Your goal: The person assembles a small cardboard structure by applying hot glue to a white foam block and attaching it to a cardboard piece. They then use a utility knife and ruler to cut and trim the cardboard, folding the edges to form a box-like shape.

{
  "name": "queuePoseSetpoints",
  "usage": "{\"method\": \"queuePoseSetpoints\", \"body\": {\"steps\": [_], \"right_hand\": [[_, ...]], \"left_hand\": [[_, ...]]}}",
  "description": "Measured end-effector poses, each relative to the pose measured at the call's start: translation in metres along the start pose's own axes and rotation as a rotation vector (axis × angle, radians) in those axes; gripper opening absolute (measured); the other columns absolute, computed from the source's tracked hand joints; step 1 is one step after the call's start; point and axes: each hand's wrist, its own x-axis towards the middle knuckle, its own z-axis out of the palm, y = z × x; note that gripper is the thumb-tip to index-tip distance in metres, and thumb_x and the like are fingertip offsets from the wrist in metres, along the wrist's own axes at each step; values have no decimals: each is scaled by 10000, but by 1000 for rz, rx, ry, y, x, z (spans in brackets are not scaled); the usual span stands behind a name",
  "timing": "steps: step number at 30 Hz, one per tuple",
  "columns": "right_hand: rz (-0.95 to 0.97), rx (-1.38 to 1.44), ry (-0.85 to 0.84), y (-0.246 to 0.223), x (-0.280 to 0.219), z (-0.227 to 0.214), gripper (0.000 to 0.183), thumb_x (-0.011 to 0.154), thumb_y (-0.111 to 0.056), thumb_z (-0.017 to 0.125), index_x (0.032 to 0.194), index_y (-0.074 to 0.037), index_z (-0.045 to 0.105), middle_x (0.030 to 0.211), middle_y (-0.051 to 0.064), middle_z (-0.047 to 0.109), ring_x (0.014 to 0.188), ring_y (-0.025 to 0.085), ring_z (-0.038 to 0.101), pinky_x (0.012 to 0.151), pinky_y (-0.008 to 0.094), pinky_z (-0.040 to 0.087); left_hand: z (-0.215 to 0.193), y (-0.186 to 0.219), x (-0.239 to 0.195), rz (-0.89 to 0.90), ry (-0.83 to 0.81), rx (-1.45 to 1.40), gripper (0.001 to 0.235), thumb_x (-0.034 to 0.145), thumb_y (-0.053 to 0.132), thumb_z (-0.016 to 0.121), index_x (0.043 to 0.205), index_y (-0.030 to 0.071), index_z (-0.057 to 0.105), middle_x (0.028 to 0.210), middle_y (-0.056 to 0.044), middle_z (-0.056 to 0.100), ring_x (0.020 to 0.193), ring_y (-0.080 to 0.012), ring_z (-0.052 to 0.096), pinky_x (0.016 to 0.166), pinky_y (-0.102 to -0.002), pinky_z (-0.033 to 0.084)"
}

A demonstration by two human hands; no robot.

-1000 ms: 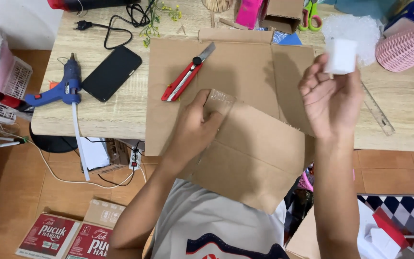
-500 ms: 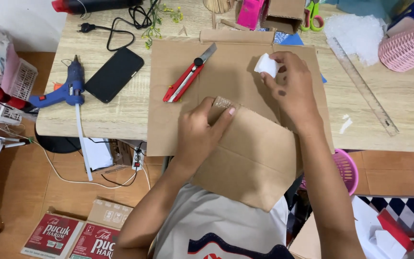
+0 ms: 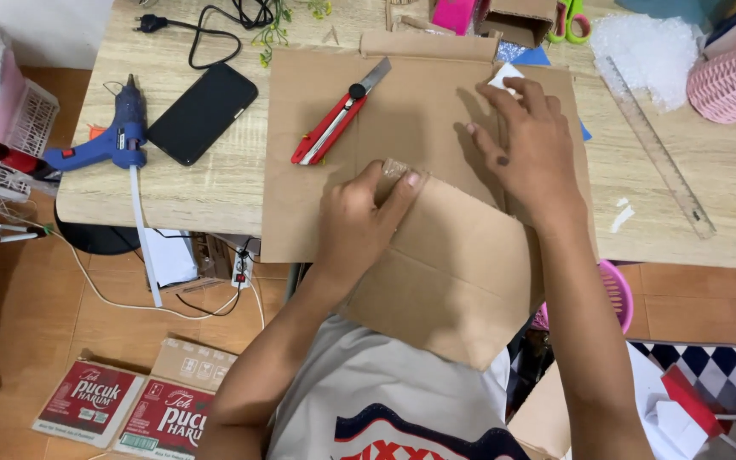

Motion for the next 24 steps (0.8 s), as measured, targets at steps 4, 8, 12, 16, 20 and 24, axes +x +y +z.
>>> {"method": "queuePoseSetpoints", "body": {"steps": [4,8,12,16,20,24], "right_hand": [[208,88,-177,14,14,11,626,1026,-507,478,1534,-141,483,1551,230,367,1239,554,424,943,651,367],[99,114,-12,28,19,22,330,1033,-273,662,1280,-55,647,1359,210,440,1123,461,527,886,569,446],[147,163,14,24,30,12,436,1037,-269,646,1425,-92,556,1189,204,439,1023,400,542,775,538,474],[97,169,49,53,40,28,340,1006,-213,719,1296,-43,667,1137,185,416,818,360,572,796,477,483],[-102,172,115,65,52,9,205,920,36,630,1124,20,641,1185,224,409,1007,402,537,874,468,458],[7,184,-80,55,67,-33,189,1074,83,533,1258,56,499,903,108,336,772,254,320,647,439,243]], "left_hand": [[-1,-4,3,77,-10,-159,402,1075,339,455,756,97,425,594,-11,319,570,-163,326,573,-340,337],[-6,1,8,-164,-121,-283,427,1073,387,415,741,124,359,633,37,285,630,-112,330,608,-328,325],[-7,8,9,-159,-109,-163,480,944,397,661,717,111,349,575,22,300,579,-121,316,554,-332,347],[-10,15,16,-59,-112,-163,433,1017,358,560,742,98,348,578,-17,311,575,-169,318,569,-358,344],[-20,32,50,-17,-214,-185,373,1062,362,376,802,107,453,687,-6,485,678,-157,498,658,-381,390],[7,15,107,-230,-259,-310,353,1050,318,384,749,168,276,671,74,284,631,-80,331,581,-341,279]]}}
